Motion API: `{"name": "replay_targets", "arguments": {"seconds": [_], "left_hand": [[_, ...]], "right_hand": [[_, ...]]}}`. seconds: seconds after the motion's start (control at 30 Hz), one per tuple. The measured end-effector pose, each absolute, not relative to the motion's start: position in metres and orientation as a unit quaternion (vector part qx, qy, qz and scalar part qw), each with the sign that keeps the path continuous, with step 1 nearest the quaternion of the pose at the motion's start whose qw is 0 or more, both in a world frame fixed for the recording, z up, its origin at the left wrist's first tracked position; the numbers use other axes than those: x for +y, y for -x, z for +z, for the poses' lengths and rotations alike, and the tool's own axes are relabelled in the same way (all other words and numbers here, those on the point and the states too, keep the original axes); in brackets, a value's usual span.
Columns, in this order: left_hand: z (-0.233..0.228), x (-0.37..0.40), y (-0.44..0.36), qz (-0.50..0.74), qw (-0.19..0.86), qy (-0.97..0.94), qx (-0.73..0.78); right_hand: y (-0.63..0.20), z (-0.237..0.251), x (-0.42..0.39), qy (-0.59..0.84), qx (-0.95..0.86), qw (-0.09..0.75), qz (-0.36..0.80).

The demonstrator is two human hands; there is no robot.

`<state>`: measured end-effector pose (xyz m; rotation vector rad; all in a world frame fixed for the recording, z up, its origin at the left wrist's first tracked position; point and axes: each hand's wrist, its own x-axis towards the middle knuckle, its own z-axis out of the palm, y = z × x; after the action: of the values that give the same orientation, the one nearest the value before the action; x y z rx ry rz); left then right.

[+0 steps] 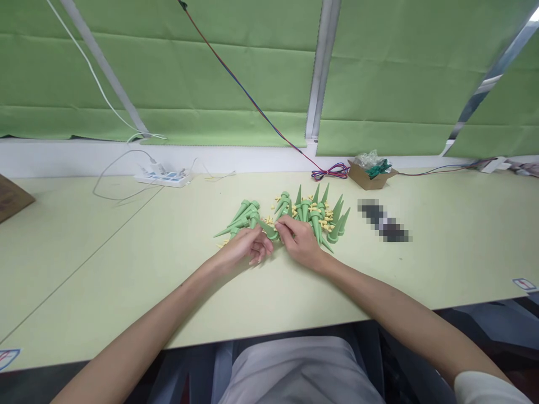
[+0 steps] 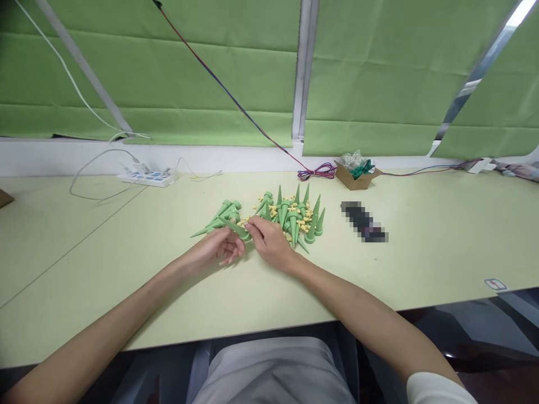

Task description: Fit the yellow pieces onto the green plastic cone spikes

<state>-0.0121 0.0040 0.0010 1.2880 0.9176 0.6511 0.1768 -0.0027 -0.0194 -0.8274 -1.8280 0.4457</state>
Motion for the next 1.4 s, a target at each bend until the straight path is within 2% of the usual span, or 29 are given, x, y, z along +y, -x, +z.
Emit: {"name": "replay_targets", "arguments": {"seconds": [0.47,0.73,1.1,1.4], "left_hand": [[0.003,0.004,0.015,0.290,0.645,-0.591,0.389],[0.003,0.003,0.019,0.314,0.498,-0.707,0.392],[0.004,-0.001,0.010,0.381,0.406,-0.713,0.426],[-0.006,0.002,0.013,0.414,0.306,-0.753,0.410]], "right_hand": [[-0.178,-0.022,-0.001,0.347,-0.765,0.514,0.176],[-0.178,-0.018,-0.001,0.357,-0.759,0.510,0.191],[-0.176,-0.018,-0.003,0.384,-0.728,0.512,0.246],[-0.175,-0.017,-0.004,0.389,-0.737,0.501,0.233]]}}
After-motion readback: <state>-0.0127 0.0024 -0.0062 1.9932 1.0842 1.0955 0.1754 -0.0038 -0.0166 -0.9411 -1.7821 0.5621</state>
